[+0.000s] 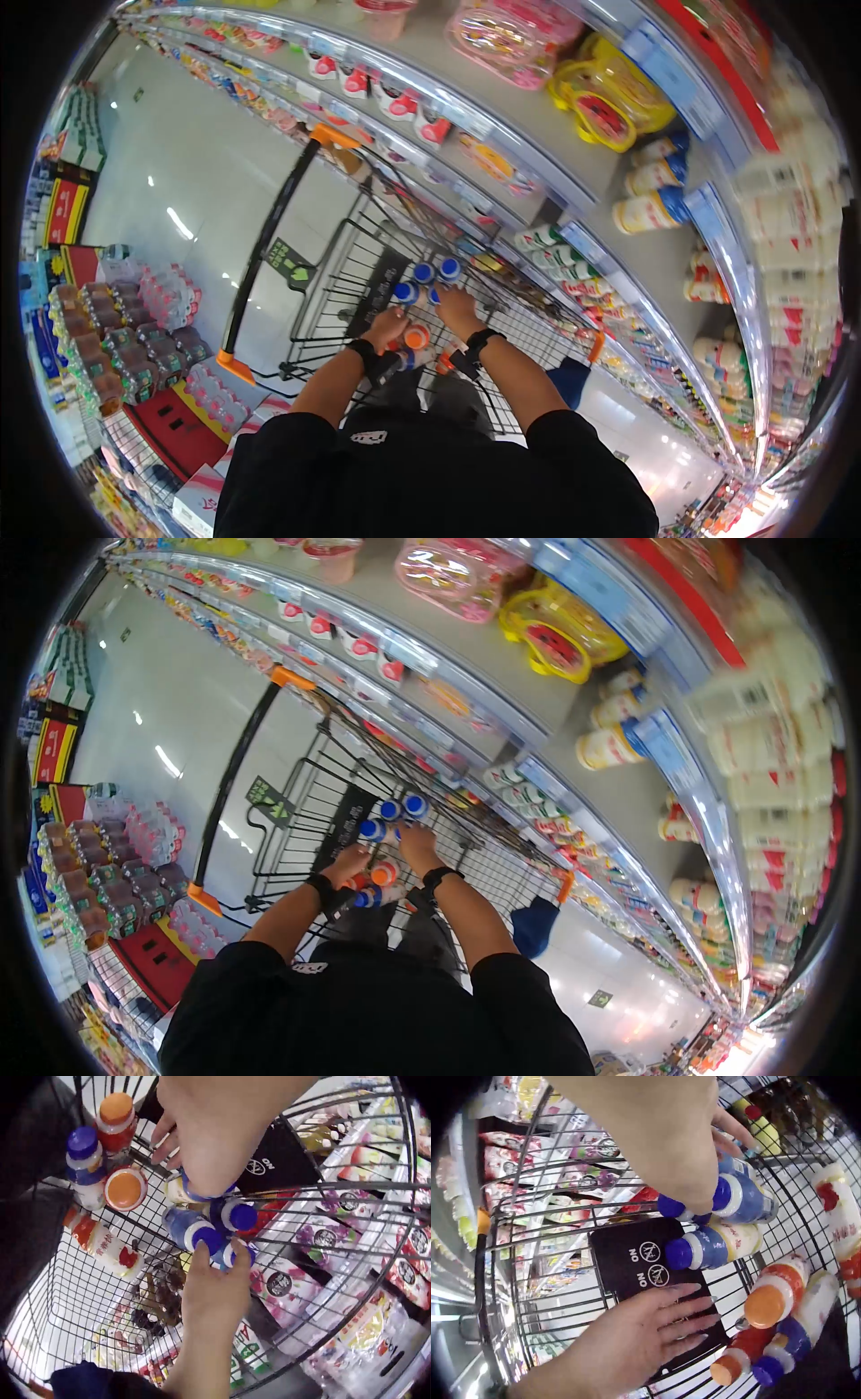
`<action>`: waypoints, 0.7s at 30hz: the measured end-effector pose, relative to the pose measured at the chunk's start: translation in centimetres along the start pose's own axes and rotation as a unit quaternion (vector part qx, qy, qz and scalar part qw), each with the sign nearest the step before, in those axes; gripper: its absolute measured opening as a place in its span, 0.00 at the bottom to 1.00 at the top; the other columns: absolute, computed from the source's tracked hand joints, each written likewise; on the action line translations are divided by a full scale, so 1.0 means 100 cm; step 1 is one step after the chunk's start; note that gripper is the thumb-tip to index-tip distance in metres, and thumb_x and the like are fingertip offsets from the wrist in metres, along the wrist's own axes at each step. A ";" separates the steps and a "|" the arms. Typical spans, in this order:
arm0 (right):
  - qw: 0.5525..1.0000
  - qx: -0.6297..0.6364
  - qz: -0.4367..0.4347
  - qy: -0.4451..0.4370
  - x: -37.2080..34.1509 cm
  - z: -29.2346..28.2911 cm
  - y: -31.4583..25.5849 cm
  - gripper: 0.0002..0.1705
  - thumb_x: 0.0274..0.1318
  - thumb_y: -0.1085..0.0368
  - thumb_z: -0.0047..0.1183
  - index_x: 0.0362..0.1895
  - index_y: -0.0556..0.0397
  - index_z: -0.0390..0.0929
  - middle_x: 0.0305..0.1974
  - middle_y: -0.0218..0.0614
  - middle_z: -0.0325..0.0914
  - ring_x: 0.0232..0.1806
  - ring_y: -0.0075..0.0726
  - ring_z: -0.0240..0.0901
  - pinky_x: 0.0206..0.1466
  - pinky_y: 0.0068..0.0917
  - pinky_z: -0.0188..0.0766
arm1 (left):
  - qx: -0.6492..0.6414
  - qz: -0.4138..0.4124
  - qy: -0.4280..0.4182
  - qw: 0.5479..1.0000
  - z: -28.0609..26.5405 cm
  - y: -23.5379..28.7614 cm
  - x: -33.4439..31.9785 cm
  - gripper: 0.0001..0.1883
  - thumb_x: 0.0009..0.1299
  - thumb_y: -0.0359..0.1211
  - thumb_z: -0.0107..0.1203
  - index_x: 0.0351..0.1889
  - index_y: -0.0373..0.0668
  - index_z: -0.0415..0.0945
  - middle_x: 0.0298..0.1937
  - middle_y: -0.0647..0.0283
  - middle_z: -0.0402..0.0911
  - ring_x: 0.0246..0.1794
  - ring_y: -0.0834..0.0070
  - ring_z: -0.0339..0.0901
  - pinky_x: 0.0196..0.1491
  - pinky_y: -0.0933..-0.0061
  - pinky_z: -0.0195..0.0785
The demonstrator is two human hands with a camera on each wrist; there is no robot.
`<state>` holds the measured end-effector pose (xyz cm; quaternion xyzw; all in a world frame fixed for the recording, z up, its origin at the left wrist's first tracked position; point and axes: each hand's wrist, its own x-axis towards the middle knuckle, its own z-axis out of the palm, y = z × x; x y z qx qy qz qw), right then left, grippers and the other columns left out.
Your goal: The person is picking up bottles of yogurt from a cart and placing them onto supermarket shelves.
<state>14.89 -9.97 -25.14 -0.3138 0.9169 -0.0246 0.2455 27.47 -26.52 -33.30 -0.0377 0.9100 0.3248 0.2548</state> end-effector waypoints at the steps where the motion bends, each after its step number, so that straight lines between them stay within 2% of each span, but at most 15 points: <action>1: 0.999 0.020 0.025 -0.039 0.007 -0.001 -0.004 0.31 0.44 0.58 0.53 0.57 0.43 0.62 0.40 0.47 0.73 0.38 0.50 0.73 0.36 0.45 0.72 | -0.014 -0.029 -0.024 0.999 0.000 -0.001 0.000 0.11 0.60 0.35 0.46 0.35 0.41 0.75 0.43 0.52 0.76 0.44 0.58 0.74 0.46 0.62 0.69; 2: 0.995 0.039 0.049 -0.080 0.014 -0.001 -0.009 0.31 0.45 0.58 0.53 0.57 0.42 0.62 0.40 0.48 0.73 0.38 0.50 0.73 0.37 0.44 0.72 | 0.052 0.045 -0.061 0.996 -0.001 -0.006 -0.001 0.11 0.61 0.35 0.44 0.35 0.41 0.74 0.42 0.52 0.77 0.42 0.57 0.75 0.44 0.61 0.69; 3: 0.994 0.044 0.039 -0.087 0.017 0.000 -0.013 0.31 0.45 0.59 0.53 0.57 0.42 0.62 0.40 0.48 0.73 0.38 0.50 0.74 0.36 0.44 0.72 | -0.115 -0.058 -0.009 0.992 -0.004 0.001 -0.010 0.10 0.61 0.36 0.46 0.33 0.40 0.74 0.37 0.54 0.78 0.38 0.57 0.76 0.41 0.62 0.69; 4: 0.994 0.047 0.031 -0.094 0.016 0.003 -0.013 0.31 0.46 0.60 0.53 0.58 0.42 0.62 0.40 0.49 0.73 0.38 0.51 0.74 0.36 0.43 0.72 | -0.251 -0.195 -0.064 0.946 -0.012 0.010 -0.011 0.12 0.61 0.39 0.48 0.34 0.40 0.75 0.34 0.55 0.79 0.35 0.59 0.78 0.38 0.64 0.69; 8: 0.996 0.015 0.011 -0.092 0.025 0.022 -0.002 0.29 0.46 0.62 0.52 0.57 0.42 0.63 0.37 0.49 0.74 0.36 0.51 0.74 0.34 0.42 0.73 | -0.248 -0.162 -0.012 0.955 0.020 -0.006 -0.018 0.16 0.62 0.43 0.49 0.37 0.39 0.75 0.31 0.56 0.79 0.32 0.65 0.78 0.36 0.69 0.70; 9: 0.994 0.045 0.019 -0.099 0.029 0.017 0.001 0.27 0.46 0.63 0.52 0.55 0.43 0.65 0.30 0.49 0.75 0.33 0.51 0.74 0.32 0.43 0.72 | -0.250 -0.154 -0.009 0.956 0.021 -0.004 -0.018 0.17 0.62 0.43 0.50 0.37 0.38 0.75 0.30 0.56 0.79 0.31 0.66 0.78 0.35 0.69 0.70; 12: 0.997 0.064 -0.022 -0.034 0.022 0.010 0.006 0.26 0.47 0.64 0.51 0.55 0.44 0.65 0.25 0.47 0.75 0.28 0.52 0.74 0.30 0.44 0.71 | -0.264 -0.134 -0.078 0.952 0.016 0.001 -0.014 0.17 0.62 0.42 0.51 0.39 0.36 0.74 0.32 0.56 0.79 0.33 0.66 0.78 0.36 0.70 0.70; 15: 0.997 0.065 -0.020 -0.025 0.001 0.011 0.011 0.23 0.46 0.59 0.52 0.50 0.44 0.66 0.25 0.47 0.74 0.27 0.53 0.73 0.29 0.45 0.71 | -0.384 -0.170 -0.082 0.904 -0.003 0.016 -0.016 0.23 0.60 0.41 0.54 0.48 0.35 0.69 0.43 0.50 0.77 0.42 0.61 0.76 0.44 0.68 0.68; 16: 0.997 0.068 -0.019 -0.026 -0.009 0.008 0.012 0.23 0.45 0.58 0.53 0.48 0.44 0.66 0.25 0.47 0.74 0.27 0.53 0.73 0.29 0.45 0.70 | -0.321 -0.141 -0.058 0.935 -0.006 0.020 -0.015 0.27 0.58 0.42 0.55 0.52 0.37 0.65 0.45 0.48 0.75 0.44 0.58 0.74 0.46 0.67 0.67; 17: 0.995 0.088 -0.031 0.025 -0.020 0.016 0.016 0.23 0.43 0.54 0.55 0.45 0.43 0.67 0.24 0.46 0.74 0.27 0.53 0.73 0.29 0.45 0.70 | -0.258 -0.111 -0.032 0.959 -0.010 0.026 -0.014 0.31 0.56 0.42 0.55 0.57 0.39 0.62 0.48 0.46 0.73 0.47 0.55 0.73 0.48 0.65 0.67; 18: 0.994 0.102 -0.019 0.018 -0.031 0.011 0.020 0.23 0.43 0.53 0.55 0.45 0.42 0.67 0.24 0.45 0.74 0.26 0.52 0.73 0.29 0.45 0.70 | -0.191 -0.080 -0.004 0.978 -0.015 0.034 -0.014 0.36 0.55 0.43 0.56 0.61 0.42 0.58 0.50 0.44 0.71 0.49 0.52 0.72 0.49 0.63 0.66; 19: 0.993 0.121 -0.006 0.013 -0.043 -0.003 0.017 0.24 0.42 0.53 0.56 0.45 0.41 0.67 0.24 0.44 0.74 0.26 0.52 0.73 0.29 0.45 0.70 | -0.146 -0.014 -0.027 0.989 -0.034 0.047 -0.016 0.47 0.50 0.46 0.61 0.66 0.45 0.47 0.58 0.41 0.61 0.57 0.50 0.64 0.55 0.62 0.62; 21: 0.987 0.159 0.021 -0.005 -0.067 -0.030 0.008 0.25 0.40 0.49 0.57 0.44 0.40 0.68 0.24 0.42 0.74 0.26 0.51 0.73 0.29 0.44 0.70 | -0.032 0.052 0.004 0.998 -0.068 0.087 -0.028 0.49 0.47 0.46 0.64 0.66 0.45 0.48 0.59 0.42 0.61 0.58 0.50 0.62 0.57 0.62 0.60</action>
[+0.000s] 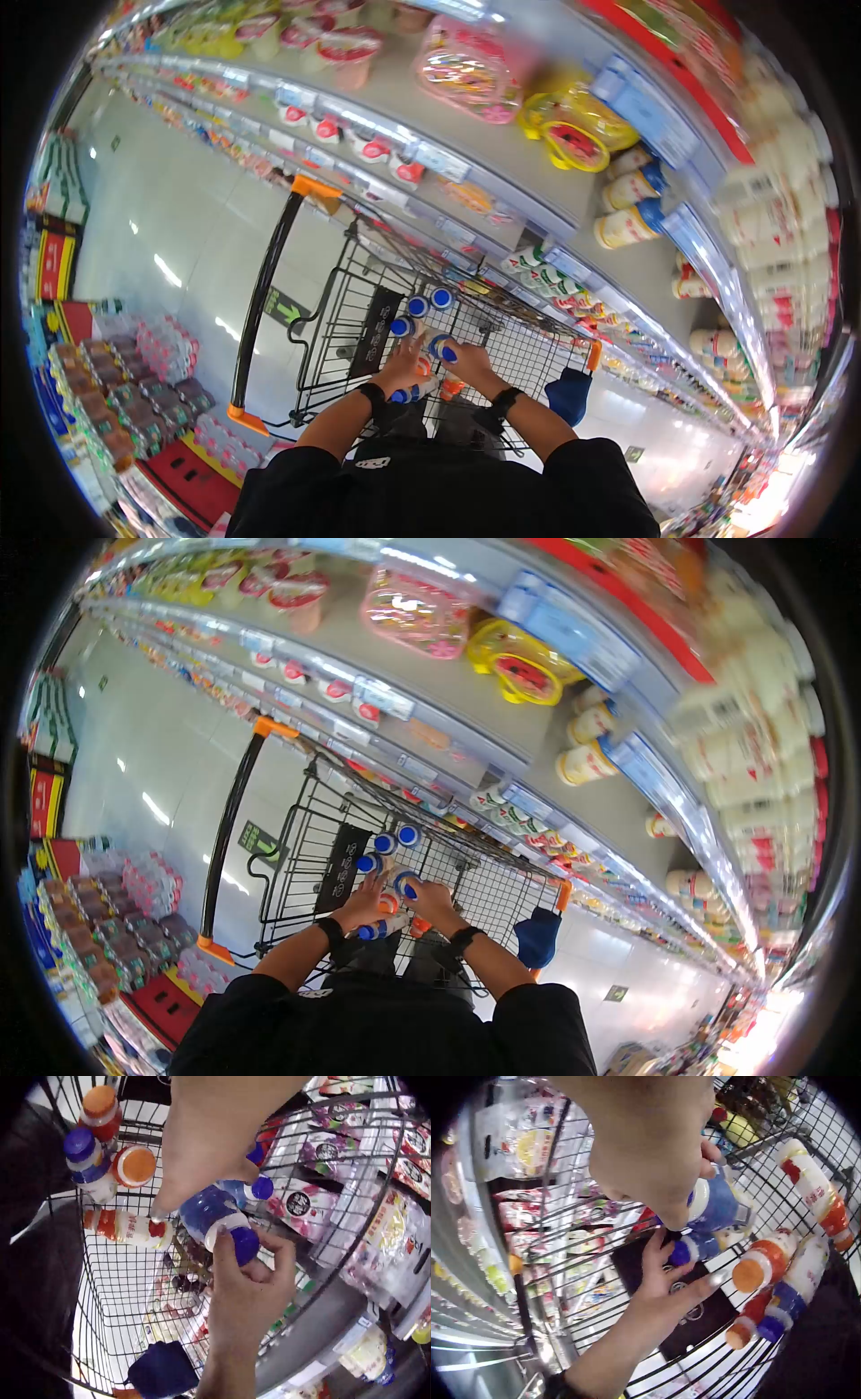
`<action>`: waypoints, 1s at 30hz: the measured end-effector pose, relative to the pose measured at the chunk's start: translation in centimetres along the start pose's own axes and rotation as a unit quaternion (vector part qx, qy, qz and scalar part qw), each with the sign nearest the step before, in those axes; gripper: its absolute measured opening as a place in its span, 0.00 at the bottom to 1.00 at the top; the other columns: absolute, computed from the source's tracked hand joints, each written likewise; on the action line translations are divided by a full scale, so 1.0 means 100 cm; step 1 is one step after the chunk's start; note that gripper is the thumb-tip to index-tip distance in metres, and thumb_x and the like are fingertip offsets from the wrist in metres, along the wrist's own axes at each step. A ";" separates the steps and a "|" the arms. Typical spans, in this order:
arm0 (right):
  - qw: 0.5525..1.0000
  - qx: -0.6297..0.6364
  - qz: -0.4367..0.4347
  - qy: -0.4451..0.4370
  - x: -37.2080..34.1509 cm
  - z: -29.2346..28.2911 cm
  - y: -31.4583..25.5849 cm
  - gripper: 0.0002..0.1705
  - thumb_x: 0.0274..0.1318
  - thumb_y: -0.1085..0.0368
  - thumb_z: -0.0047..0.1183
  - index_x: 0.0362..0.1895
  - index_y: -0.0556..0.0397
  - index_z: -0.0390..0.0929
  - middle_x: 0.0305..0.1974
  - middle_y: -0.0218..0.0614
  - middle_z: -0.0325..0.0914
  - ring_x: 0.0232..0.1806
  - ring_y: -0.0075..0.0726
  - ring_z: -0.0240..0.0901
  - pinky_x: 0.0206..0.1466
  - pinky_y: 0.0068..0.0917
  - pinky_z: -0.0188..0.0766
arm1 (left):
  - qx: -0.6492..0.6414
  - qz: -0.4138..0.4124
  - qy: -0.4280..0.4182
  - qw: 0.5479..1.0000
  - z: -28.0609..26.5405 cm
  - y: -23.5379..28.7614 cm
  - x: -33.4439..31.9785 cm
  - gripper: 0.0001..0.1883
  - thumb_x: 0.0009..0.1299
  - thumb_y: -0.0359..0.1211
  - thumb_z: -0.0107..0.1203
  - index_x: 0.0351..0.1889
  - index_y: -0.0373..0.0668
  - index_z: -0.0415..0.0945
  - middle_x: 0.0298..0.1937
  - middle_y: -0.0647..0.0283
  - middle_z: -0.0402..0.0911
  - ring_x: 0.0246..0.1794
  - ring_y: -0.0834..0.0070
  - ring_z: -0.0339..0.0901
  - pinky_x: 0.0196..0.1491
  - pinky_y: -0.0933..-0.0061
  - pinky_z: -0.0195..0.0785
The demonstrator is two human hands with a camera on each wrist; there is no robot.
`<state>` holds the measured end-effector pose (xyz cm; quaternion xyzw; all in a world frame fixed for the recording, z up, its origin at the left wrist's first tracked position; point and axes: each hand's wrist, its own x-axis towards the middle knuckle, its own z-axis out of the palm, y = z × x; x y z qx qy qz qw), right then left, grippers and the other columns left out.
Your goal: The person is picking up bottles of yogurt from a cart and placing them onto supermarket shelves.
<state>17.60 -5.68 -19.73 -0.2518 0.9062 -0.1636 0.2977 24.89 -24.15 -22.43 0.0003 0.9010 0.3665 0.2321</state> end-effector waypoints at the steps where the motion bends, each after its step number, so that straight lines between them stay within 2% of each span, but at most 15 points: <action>1: 1.000 0.009 -0.006 0.011 -0.016 -0.012 -0.008 0.25 0.39 0.48 0.57 0.44 0.39 0.69 0.24 0.41 0.74 0.26 0.50 0.74 0.29 0.43 0.70 | 0.059 0.037 0.011 0.998 -0.007 0.016 -0.001 0.50 0.46 0.46 0.66 0.65 0.45 0.49 0.59 0.43 0.61 0.59 0.51 0.61 0.59 0.61 0.58; 2: 0.999 0.019 -0.010 0.026 -0.032 -0.024 -0.016 0.25 0.38 0.47 0.57 0.43 0.39 0.69 0.24 0.41 0.74 0.27 0.50 0.74 0.29 0.42 0.70 | 0.032 0.081 0.028 0.996 -0.002 0.018 0.001 0.54 0.41 0.44 0.70 0.65 0.45 0.50 0.59 0.45 0.62 0.60 0.50 0.60 0.60 0.60 0.56; 5: 0.998 0.047 -0.001 0.049 -0.081 -0.064 -0.032 0.25 0.36 0.45 0.58 0.41 0.39 0.72 0.24 0.36 0.76 0.27 0.45 0.76 0.29 0.38 0.71 | -0.085 0.152 -0.061 0.983 0.011 0.030 0.006 0.53 0.39 0.40 0.71 0.64 0.46 0.51 0.58 0.47 0.63 0.60 0.51 0.61 0.60 0.62 0.56; 6: 0.997 0.051 -0.008 0.063 -0.099 -0.071 -0.033 0.25 0.36 0.45 0.57 0.40 0.39 0.72 0.25 0.35 0.76 0.27 0.44 0.76 0.29 0.37 0.71 | -0.195 0.141 -0.088 0.967 0.002 0.051 -0.001 0.49 0.38 0.38 0.72 0.60 0.43 0.58 0.55 0.51 0.68 0.58 0.56 0.65 0.59 0.64 0.58; 9: 0.980 0.096 -0.031 0.172 -0.149 -0.088 -0.025 0.23 0.38 0.47 0.57 0.41 0.39 0.74 0.25 0.33 0.77 0.27 0.41 0.76 0.30 0.35 0.72 | -0.192 0.156 -0.148 0.958 0.016 0.082 -0.006 0.42 0.38 0.36 0.72 0.55 0.40 0.65 0.52 0.53 0.72 0.54 0.62 0.69 0.56 0.66 0.61; 10: 0.965 0.114 -0.042 0.233 -0.164 -0.092 -0.017 0.23 0.38 0.48 0.57 0.42 0.39 0.74 0.26 0.33 0.77 0.26 0.40 0.75 0.29 0.34 0.72 | -0.172 0.173 -0.132 0.961 -0.001 0.125 -0.016 0.36 0.39 0.36 0.71 0.49 0.38 0.70 0.47 0.55 0.76 0.48 0.66 0.75 0.51 0.68 0.66; 12: 0.910 0.161 -0.070 0.376 -0.191 -0.098 0.002 0.23 0.42 0.55 0.56 0.47 0.43 0.72 0.24 0.33 0.76 0.24 0.33 0.75 0.28 0.29 0.71 | -0.153 0.131 -0.164 0.966 -0.005 0.170 -0.021 0.35 0.39 0.35 0.71 0.47 0.38 0.71 0.44 0.55 0.78 0.44 0.66 0.77 0.49 0.69 0.67; 14: 0.882 0.292 0.000 0.370 -0.228 -0.125 0.014 0.23 0.46 0.60 0.54 0.50 0.46 0.70 0.24 0.32 0.75 0.24 0.29 0.74 0.27 0.25 0.71 | -0.130 0.116 -0.160 0.972 0.006 0.190 -0.018 0.31 0.39 0.35 0.70 0.44 0.38 0.73 0.38 0.59 0.80 0.38 0.68 0.79 0.45 0.70 0.70; 15: 0.858 0.363 0.030 0.363 -0.245 -0.134 0.020 0.23 0.47 0.62 0.53 0.51 0.48 0.69 0.24 0.32 0.74 0.24 0.27 0.73 0.27 0.23 0.70 | -0.204 0.122 -0.153 0.959 0.006 0.210 -0.024 0.32 0.39 0.35 0.70 0.45 0.37 0.73 0.39 0.59 0.80 0.39 0.69 0.78 0.46 0.70 0.69; 17: 0.752 0.543 -0.021 0.373 -0.266 -0.125 0.047 0.21 0.52 0.63 0.49 0.52 0.51 0.68 0.26 0.31 0.74 0.24 0.26 0.72 0.28 0.21 0.70 | -0.351 0.131 -0.126 0.919 0.000 0.264 -0.040 0.34 0.40 0.35 0.70 0.47 0.37 0.71 0.42 0.61 0.79 0.41 0.71 0.77 0.47 0.70 0.68; 18: 0.689 0.623 -0.053 0.365 -0.277 -0.121 0.060 0.20 0.55 0.64 0.47 0.53 0.52 0.67 0.27 0.31 0.73 0.24 0.25 0.72 0.28 0.20 0.70 | -0.386 0.175 -0.105 0.900 0.002 0.284 -0.044 0.37 0.40 0.33 0.69 0.51 0.37 0.67 0.46 0.62 0.76 0.45 0.73 0.74 0.49 0.70 0.67; 21: 0.679 0.715 -0.084 0.142 -0.330 -0.111 0.095 0.25 0.61 0.52 0.39 0.55 0.58 0.61 0.41 0.40 0.74 0.41 0.30 0.73 0.36 0.27 0.73 | -0.489 0.245 -0.160 0.822 0.014 0.324 -0.041 0.39 0.41 0.32 0.68 0.54 0.36 0.64 0.48 0.60 0.75 0.47 0.71 0.73 0.51 0.69 0.66; 24: 0.722 0.655 -0.213 0.066 -0.382 -0.119 0.090 0.39 0.58 0.43 0.41 0.63 0.60 0.52 0.56 0.43 0.63 0.54 0.36 0.65 0.42 0.30 0.73 | -0.494 0.265 -0.297 0.773 0.005 0.414 -0.074 0.39 0.43 0.35 0.65 0.56 0.36 0.63 0.49 0.58 0.74 0.48 0.68 0.73 0.53 0.67 0.66; 27: 0.638 0.683 -0.352 0.037 -0.393 -0.120 0.087 0.45 0.53 0.40 0.47 0.63 0.59 0.51 0.55 0.43 0.64 0.54 0.36 0.65 0.43 0.30 0.73 | -0.493 0.297 -0.340 0.744 0.010 0.455 -0.092 0.40 0.43 0.34 0.64 0.57 0.37 0.62 0.51 0.58 0.73 0.49 0.68 0.73 0.53 0.67 0.66; 30: 0.563 0.725 -0.395 -0.034 -0.409 -0.134 0.081 0.52 0.44 0.40 0.56 0.65 0.56 0.48 0.55 0.51 0.63 0.49 0.41 0.70 0.36 0.29 0.74 | -0.463 0.311 -0.332 0.761 0.011 0.479 -0.109 0.41 0.43 0.33 0.63 0.58 0.37 0.60 0.52 0.58 0.73 0.51 0.69 0.72 0.55 0.68 0.64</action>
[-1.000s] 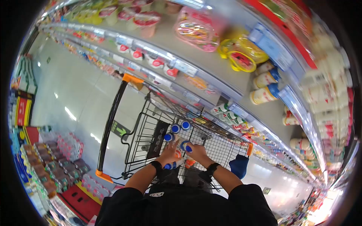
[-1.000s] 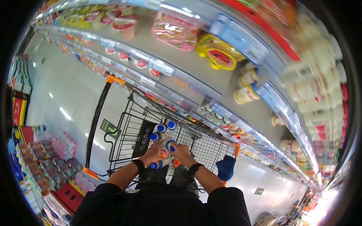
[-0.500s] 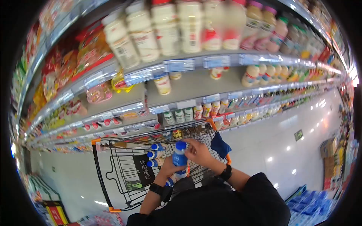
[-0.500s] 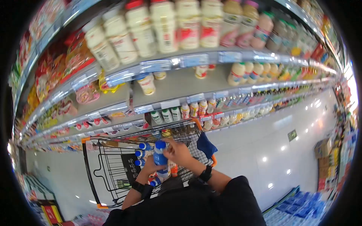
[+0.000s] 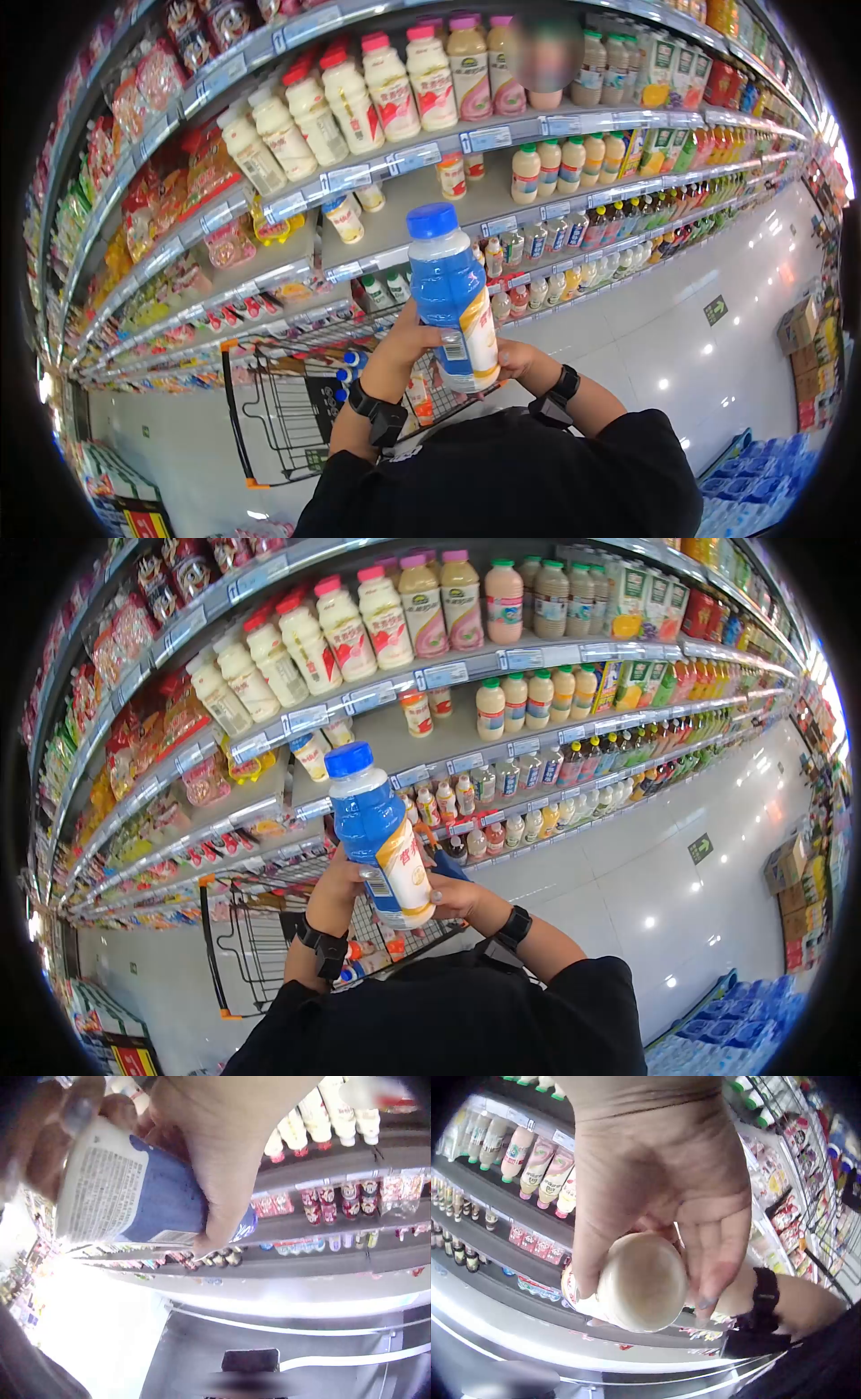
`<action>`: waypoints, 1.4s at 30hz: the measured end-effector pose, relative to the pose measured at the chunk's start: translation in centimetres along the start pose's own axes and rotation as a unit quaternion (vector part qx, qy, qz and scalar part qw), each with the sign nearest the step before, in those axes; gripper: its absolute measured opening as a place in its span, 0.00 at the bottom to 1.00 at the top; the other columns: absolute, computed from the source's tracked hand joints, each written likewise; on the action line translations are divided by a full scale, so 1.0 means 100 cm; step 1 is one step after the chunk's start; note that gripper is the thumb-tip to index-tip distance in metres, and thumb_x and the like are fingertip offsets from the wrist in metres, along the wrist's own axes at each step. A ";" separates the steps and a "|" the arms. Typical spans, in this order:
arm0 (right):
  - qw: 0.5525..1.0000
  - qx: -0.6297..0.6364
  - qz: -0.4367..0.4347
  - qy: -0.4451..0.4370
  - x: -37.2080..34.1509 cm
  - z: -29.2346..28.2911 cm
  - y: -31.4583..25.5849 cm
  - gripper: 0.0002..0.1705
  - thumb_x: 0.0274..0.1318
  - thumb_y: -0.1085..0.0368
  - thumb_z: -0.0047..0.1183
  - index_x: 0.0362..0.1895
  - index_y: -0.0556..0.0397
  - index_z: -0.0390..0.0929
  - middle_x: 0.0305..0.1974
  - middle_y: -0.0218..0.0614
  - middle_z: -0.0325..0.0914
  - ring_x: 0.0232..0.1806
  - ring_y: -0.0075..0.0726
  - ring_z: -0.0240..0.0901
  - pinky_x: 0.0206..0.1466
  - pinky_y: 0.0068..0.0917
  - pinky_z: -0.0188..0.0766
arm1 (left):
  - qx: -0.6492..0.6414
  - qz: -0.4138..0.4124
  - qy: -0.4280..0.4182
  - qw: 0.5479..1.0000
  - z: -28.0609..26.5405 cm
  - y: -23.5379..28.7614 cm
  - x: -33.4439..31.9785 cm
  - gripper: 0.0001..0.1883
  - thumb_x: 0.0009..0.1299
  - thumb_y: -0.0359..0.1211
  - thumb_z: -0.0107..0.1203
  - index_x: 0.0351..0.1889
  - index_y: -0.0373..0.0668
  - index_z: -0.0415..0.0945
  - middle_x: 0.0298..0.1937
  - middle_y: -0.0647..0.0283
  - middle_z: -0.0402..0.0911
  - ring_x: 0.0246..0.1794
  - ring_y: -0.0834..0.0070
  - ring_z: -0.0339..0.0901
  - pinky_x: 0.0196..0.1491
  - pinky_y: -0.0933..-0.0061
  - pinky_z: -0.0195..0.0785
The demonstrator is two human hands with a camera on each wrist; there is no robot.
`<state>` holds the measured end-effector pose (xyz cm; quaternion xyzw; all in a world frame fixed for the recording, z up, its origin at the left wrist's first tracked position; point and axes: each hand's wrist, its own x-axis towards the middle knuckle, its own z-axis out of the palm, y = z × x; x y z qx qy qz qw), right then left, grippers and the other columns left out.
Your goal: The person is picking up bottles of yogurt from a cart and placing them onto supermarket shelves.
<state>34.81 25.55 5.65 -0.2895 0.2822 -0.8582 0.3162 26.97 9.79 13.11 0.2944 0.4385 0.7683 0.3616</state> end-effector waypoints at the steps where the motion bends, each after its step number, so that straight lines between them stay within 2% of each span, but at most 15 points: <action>1: 0.999 0.030 -0.016 -0.028 0.003 0.005 -0.002 0.53 0.42 0.40 0.57 0.65 0.56 0.47 0.55 0.53 0.63 0.47 0.42 0.71 0.34 0.28 0.74 | 0.015 -0.001 -0.006 1.000 0.009 0.007 0.002 0.41 0.43 0.33 0.63 0.59 0.37 0.60 0.52 0.58 0.73 0.51 0.69 0.72 0.55 0.68 0.64; 5: 0.996 0.064 -0.052 -0.030 0.012 0.008 0.004 0.56 0.38 0.40 0.61 0.65 0.54 0.45 0.53 0.60 0.63 0.41 0.42 0.75 0.26 0.22 0.73 | 0.111 0.048 -0.022 0.992 0.031 0.036 -0.002 0.43 0.42 0.32 0.67 0.59 0.38 0.59 0.54 0.59 0.71 0.54 0.71 0.69 0.57 0.67 0.61; 6: 0.995 0.077 -0.056 0.015 0.008 -0.002 0.012 0.55 0.38 0.46 0.62 0.64 0.55 0.46 0.53 0.56 0.64 0.42 0.42 0.74 0.34 0.27 0.75 | 0.108 0.050 -0.082 0.990 0.014 0.032 0.000 0.43 0.43 0.32 0.68 0.59 0.38 0.59 0.55 0.60 0.70 0.55 0.71 0.68 0.57 0.66 0.60; 9: 0.944 -0.172 -0.189 0.210 0.034 0.059 -0.027 0.51 0.38 0.52 0.63 0.63 0.58 0.49 0.53 0.48 0.65 0.46 0.39 0.72 0.46 0.31 0.71 | 0.189 0.108 -0.050 0.975 -0.004 0.043 -0.004 0.40 0.45 0.32 0.67 0.58 0.38 0.61 0.55 0.60 0.70 0.54 0.71 0.68 0.58 0.66 0.60; 11: 0.824 -0.417 -0.278 0.263 0.046 0.054 -0.033 0.46 0.35 0.56 0.64 0.58 0.61 0.56 0.53 0.44 0.66 0.51 0.36 0.67 0.54 0.33 0.64 | 0.200 0.130 -0.027 0.971 -0.009 0.053 -0.005 0.35 0.49 0.32 0.66 0.56 0.36 0.65 0.53 0.59 0.72 0.53 0.70 0.70 0.57 0.67 0.61; 12: 0.753 -0.506 -0.229 0.353 0.045 0.055 -0.030 0.43 0.29 0.56 0.67 0.51 0.62 0.61 0.51 0.45 0.66 0.51 0.39 0.67 0.51 0.34 0.65 | 0.193 0.133 -0.002 0.972 -0.003 0.060 -0.007 0.34 0.50 0.31 0.65 0.56 0.35 0.64 0.52 0.59 0.73 0.53 0.70 0.70 0.57 0.67 0.62; 16: 0.399 -0.702 -0.440 0.392 0.069 0.064 -0.033 0.45 0.21 0.58 0.72 0.48 0.59 0.63 0.41 0.45 0.69 0.40 0.50 0.70 0.43 0.37 0.68 | 0.188 0.140 0.037 0.971 0.003 0.069 -0.018 0.35 0.49 0.27 0.65 0.56 0.35 0.63 0.53 0.57 0.71 0.53 0.69 0.70 0.56 0.66 0.63; 19: 0.363 -0.718 -0.495 0.328 0.078 0.064 -0.036 0.45 0.20 0.57 0.71 0.48 0.58 0.63 0.41 0.46 0.69 0.39 0.50 0.70 0.42 0.37 0.68 | 0.166 0.165 -0.040 0.971 0.008 0.090 -0.023 0.39 0.47 0.27 0.66 0.59 0.36 0.60 0.57 0.55 0.68 0.59 0.67 0.65 0.59 0.64 0.60; 20: 0.412 -0.713 -0.455 0.340 0.078 0.067 -0.033 0.43 0.22 0.58 0.70 0.47 0.58 0.64 0.41 0.45 0.70 0.40 0.45 0.70 0.43 0.36 0.68 | 0.152 0.177 -0.051 0.971 0.013 0.097 -0.026 0.40 0.47 0.27 0.67 0.59 0.36 0.59 0.58 0.55 0.67 0.60 0.66 0.64 0.59 0.63 0.59; 23: 0.724 -0.522 -0.338 0.299 0.087 0.066 -0.033 0.43 0.25 0.55 0.67 0.48 0.59 0.63 0.41 0.42 0.70 0.39 0.38 0.70 0.43 0.35 0.68 | 0.169 0.201 -0.048 0.964 0.016 0.112 -0.035 0.41 0.52 0.29 0.65 0.62 0.38 0.54 0.61 0.55 0.62 0.63 0.65 0.59 0.62 0.63 0.55; 27: 0.920 -0.121 -0.261 0.266 0.120 0.086 -0.016 0.39 0.43 0.44 0.53 0.53 0.60 0.62 0.38 0.41 0.72 0.33 0.29 0.71 0.33 0.23 0.69 | 0.231 0.216 0.034 0.948 0.006 0.111 -0.045 0.42 0.58 0.33 0.61 0.65 0.39 0.45 0.62 0.57 0.60 0.63 0.67 0.58 0.62 0.64 0.52; 28: 0.964 -0.114 -0.199 0.132 0.120 0.064 -0.015 0.42 0.49 0.35 0.41 0.53 0.61 0.62 0.35 0.47 0.73 0.20 0.24 0.68 0.20 0.19 0.64 | 0.235 0.223 0.044 0.945 0.005 0.110 -0.043 0.42 0.58 0.34 0.61 0.65 0.39 0.44 0.62 0.57 0.60 0.63 0.67 0.58 0.62 0.64 0.52; 31: 0.991 0.023 -0.130 -0.028 0.128 0.048 -0.008 0.53 0.43 0.22 0.29 0.53 0.59 0.60 0.33 0.52 0.70 0.06 0.20 0.54 0.10 0.19 0.55 | 0.203 0.205 0.028 0.957 -0.009 0.105 -0.041 0.42 0.58 0.35 0.61 0.64 0.40 0.45 0.59 0.58 0.63 0.60 0.69 0.62 0.60 0.65 0.57; 35: 0.980 0.167 -0.085 -0.066 0.127 0.048 0.002 0.55 0.42 0.22 0.32 0.53 0.63 0.59 0.33 0.56 0.70 0.05 0.19 0.56 0.09 0.18 0.54 | 0.169 0.189 0.026 0.967 -0.010 0.098 -0.042 0.40 0.56 0.37 0.63 0.61 0.40 0.50 0.55 0.58 0.68 0.54 0.70 0.68 0.55 0.67 0.63; 42: 0.980 0.181 -0.030 -0.076 0.125 0.047 0.006 0.56 0.40 0.22 0.38 0.53 0.66 0.60 0.35 0.57 0.70 0.10 0.26 0.62 0.15 0.24 0.63 | 0.143 0.190 0.043 0.970 -0.017 0.092 -0.044 0.38 0.55 0.38 0.64 0.59 0.39 0.55 0.52 0.58 0.71 0.51 0.70 0.71 0.51 0.69 0.66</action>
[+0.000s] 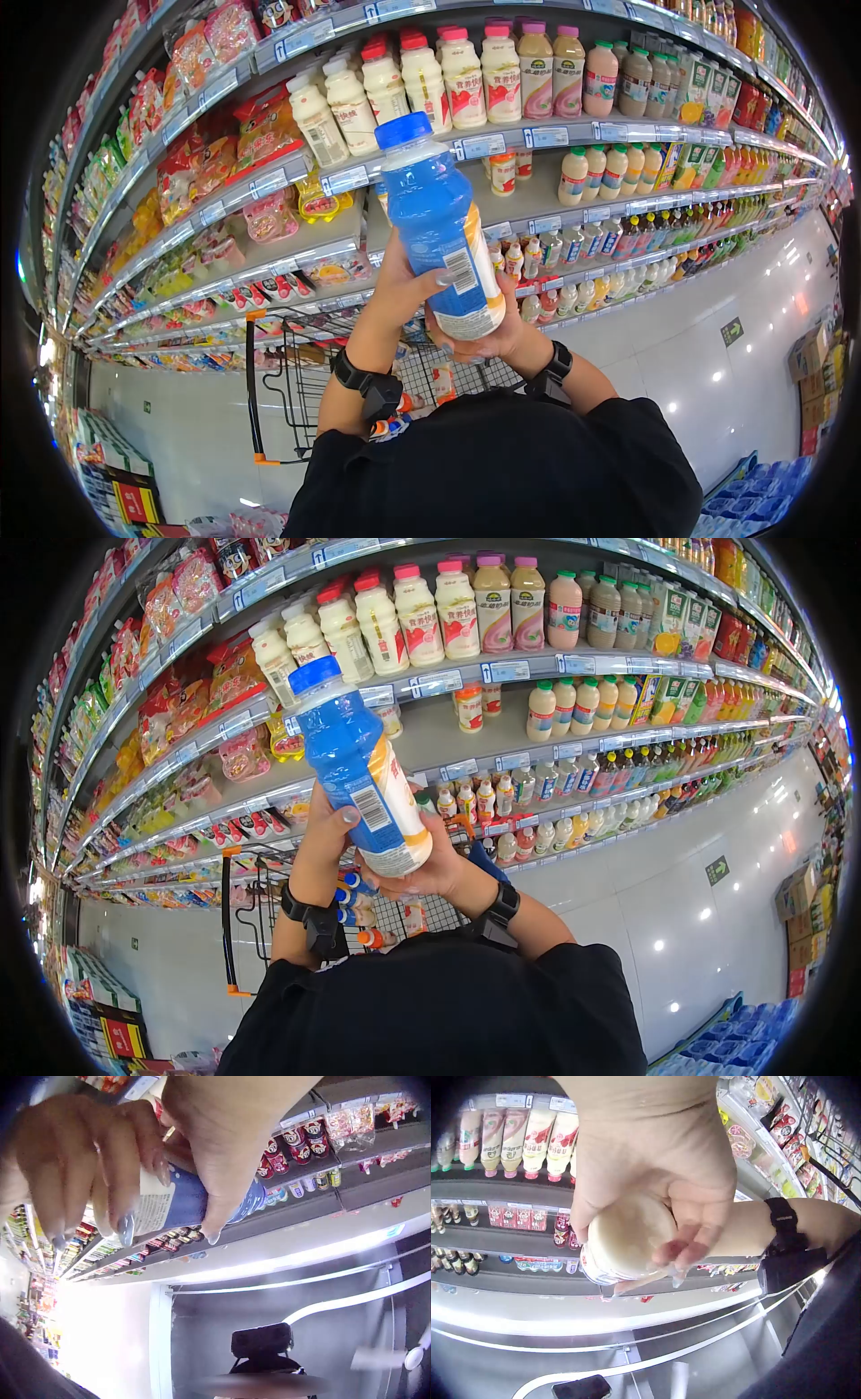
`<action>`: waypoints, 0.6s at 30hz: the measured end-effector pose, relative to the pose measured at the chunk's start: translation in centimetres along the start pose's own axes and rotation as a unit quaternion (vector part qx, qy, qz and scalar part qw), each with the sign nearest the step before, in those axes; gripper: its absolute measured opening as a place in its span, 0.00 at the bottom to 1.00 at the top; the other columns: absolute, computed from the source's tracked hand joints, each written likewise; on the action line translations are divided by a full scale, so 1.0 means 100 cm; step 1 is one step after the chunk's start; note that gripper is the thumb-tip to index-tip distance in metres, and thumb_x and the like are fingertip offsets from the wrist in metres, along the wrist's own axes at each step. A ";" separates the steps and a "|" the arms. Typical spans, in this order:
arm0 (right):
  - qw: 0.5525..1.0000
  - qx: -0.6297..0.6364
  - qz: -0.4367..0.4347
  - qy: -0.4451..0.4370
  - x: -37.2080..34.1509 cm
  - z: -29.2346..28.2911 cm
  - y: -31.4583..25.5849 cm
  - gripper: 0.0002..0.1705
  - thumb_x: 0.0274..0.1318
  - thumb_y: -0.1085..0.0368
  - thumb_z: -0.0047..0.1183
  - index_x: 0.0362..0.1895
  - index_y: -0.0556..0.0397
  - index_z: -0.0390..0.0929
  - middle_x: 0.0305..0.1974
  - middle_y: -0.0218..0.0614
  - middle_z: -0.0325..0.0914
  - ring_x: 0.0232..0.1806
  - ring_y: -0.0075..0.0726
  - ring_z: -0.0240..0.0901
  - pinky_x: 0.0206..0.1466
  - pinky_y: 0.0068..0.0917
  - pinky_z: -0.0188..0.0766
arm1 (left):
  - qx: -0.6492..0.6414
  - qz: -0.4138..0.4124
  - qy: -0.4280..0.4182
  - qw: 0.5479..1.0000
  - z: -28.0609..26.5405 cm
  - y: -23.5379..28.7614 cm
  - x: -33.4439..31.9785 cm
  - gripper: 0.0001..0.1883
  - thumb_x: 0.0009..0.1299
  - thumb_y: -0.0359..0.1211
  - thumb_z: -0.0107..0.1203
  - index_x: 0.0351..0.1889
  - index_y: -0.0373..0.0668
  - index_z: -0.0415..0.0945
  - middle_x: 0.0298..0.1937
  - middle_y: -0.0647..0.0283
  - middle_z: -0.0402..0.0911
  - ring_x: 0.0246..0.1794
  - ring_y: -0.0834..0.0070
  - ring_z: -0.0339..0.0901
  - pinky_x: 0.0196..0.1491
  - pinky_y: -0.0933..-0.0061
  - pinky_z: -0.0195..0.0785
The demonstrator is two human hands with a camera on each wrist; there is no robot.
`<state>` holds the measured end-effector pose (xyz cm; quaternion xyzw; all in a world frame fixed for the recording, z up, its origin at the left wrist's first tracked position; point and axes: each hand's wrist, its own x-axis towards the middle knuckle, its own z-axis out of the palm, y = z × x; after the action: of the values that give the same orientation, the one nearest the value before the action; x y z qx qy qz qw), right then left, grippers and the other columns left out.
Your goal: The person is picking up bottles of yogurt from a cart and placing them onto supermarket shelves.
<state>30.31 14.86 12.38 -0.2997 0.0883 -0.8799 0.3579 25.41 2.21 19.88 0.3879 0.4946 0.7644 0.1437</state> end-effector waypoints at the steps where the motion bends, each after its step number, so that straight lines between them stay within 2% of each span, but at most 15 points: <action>1: 1.000 -0.010 0.012 0.003 0.001 0.002 0.001 0.58 0.38 0.21 0.38 0.54 0.65 0.59 0.35 0.57 0.69 0.10 0.28 0.61 0.14 0.25 0.62 | -0.011 -0.012 -0.005 1.000 -0.004 -0.003 -0.001 0.37 0.55 0.38 0.63 0.59 0.38 0.55 0.52 0.58 0.71 0.51 0.71 0.71 0.51 0.70 0.66; 2: 0.998 -0.011 -0.017 0.054 -0.001 0.008 0.003 0.58 0.37 0.21 0.40 0.55 0.63 0.58 0.38 0.59 0.69 0.19 0.38 0.70 0.18 0.28 0.66 | -0.016 -0.025 0.006 1.000 -0.008 -0.007 -0.003 0.36 0.55 0.39 0.62 0.59 0.38 0.56 0.51 0.58 0.71 0.50 0.71 0.71 0.51 0.70 0.66; 5: 0.994 -0.102 -0.013 -0.024 -0.002 0.003 -0.002 0.47 0.43 0.34 0.50 0.58 0.58 0.59 0.48 0.58 0.67 0.45 0.53 0.71 0.29 0.34 0.72 | -0.024 -0.063 0.048 0.997 -0.007 -0.014 -0.010 0.35 0.56 0.41 0.61 0.58 0.37 0.57 0.50 0.59 0.71 0.49 0.72 0.71 0.50 0.72 0.65; 6: 0.994 -0.102 -0.024 -0.014 -0.003 0.001 -0.001 0.47 0.41 0.38 0.55 0.58 0.58 0.59 0.48 0.58 0.67 0.46 0.54 0.71 0.34 0.39 0.74 | -0.019 -0.074 0.065 0.995 0.002 -0.014 -0.012 0.35 0.56 0.41 0.60 0.58 0.37 0.58 0.50 0.60 0.71 0.48 0.73 0.71 0.50 0.72 0.65; 7: 0.995 -0.087 -0.028 -0.028 -0.006 -0.002 -0.001 0.47 0.41 0.39 0.56 0.58 0.58 0.59 0.48 0.58 0.67 0.46 0.54 0.71 0.36 0.41 0.74 | -0.015 -0.086 0.082 0.993 0.009 -0.011 -0.014 0.35 0.56 0.42 0.60 0.58 0.37 0.58 0.50 0.60 0.71 0.48 0.74 0.70 0.51 0.72 0.65; 8: 0.996 -0.072 -0.032 -0.041 -0.009 -0.004 0.000 0.47 0.40 0.40 0.57 0.58 0.58 0.59 0.47 0.58 0.68 0.46 0.54 0.71 0.37 0.43 0.74 | -0.008 -0.113 0.036 0.993 0.010 -0.007 -0.013 0.38 0.53 0.41 0.62 0.59 0.36 0.58 0.51 0.60 0.71 0.50 0.74 0.70 0.53 0.71 0.62; 9: 0.996 -0.059 -0.036 -0.055 -0.010 -0.006 0.000 0.47 0.40 0.40 0.58 0.58 0.58 0.58 0.47 0.58 0.68 0.46 0.55 0.70 0.38 0.45 0.74 | 0.030 -0.097 0.004 0.995 0.012 -0.005 -0.011 0.39 0.52 0.41 0.63 0.59 0.36 0.58 0.51 0.60 0.71 0.50 0.73 0.69 0.54 0.71 0.62; 10: 0.996 -0.027 -0.039 -0.080 -0.006 -0.002 0.002 0.44 0.37 0.49 0.61 0.57 0.59 0.59 0.47 0.53 0.70 0.47 0.50 0.70 0.47 0.47 0.70 | 0.067 -0.079 -0.027 0.994 0.015 -0.004 -0.009 0.39 0.52 0.40 0.64 0.59 0.36 0.57 0.52 0.60 0.71 0.51 0.73 0.69 0.54 0.71 0.61; 12: 0.994 -0.011 -0.035 -0.101 -0.003 0.001 0.002 0.44 0.37 0.51 0.62 0.57 0.59 0.59 0.47 0.51 0.70 0.48 0.49 0.70 0.48 0.46 0.70 | 0.114 -0.056 -0.060 0.990 0.019 -0.007 -0.007 0.41 0.49 0.38 0.65 0.60 0.36 0.57 0.52 0.58 0.72 0.52 0.71 0.70 0.54 0.71 0.61; 15: 0.994 -0.058 -0.040 -0.078 -0.008 -0.004 0.000 0.43 0.37 0.53 0.62 0.57 0.58 0.59 0.47 0.50 0.70 0.48 0.48 0.71 0.49 0.45 0.69 | 0.175 -0.064 -0.072 0.980 0.016 -0.013 -0.007 0.42 0.48 0.37 0.65 0.60 0.36 0.56 0.49 0.55 0.74 0.49 0.70 0.72 0.53 0.70 0.63; 18: 0.984 -0.169 -0.051 -0.013 -0.021 -0.023 -0.005 0.42 0.37 0.55 0.62 0.57 0.58 0.59 0.47 0.48 0.70 0.48 0.46 0.71 0.51 0.44 0.68 | 0.220 -0.085 -0.053 0.970 0.011 -0.013 -0.010 0.40 0.48 0.38 0.64 0.58 0.36 0.60 0.47 0.54 0.75 0.48 0.68 0.73 0.51 0.68 0.64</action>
<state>29.87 16.53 9.72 -0.3712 0.2155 -0.8655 0.2583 26.70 2.95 18.54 0.4063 0.6738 0.6000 0.1448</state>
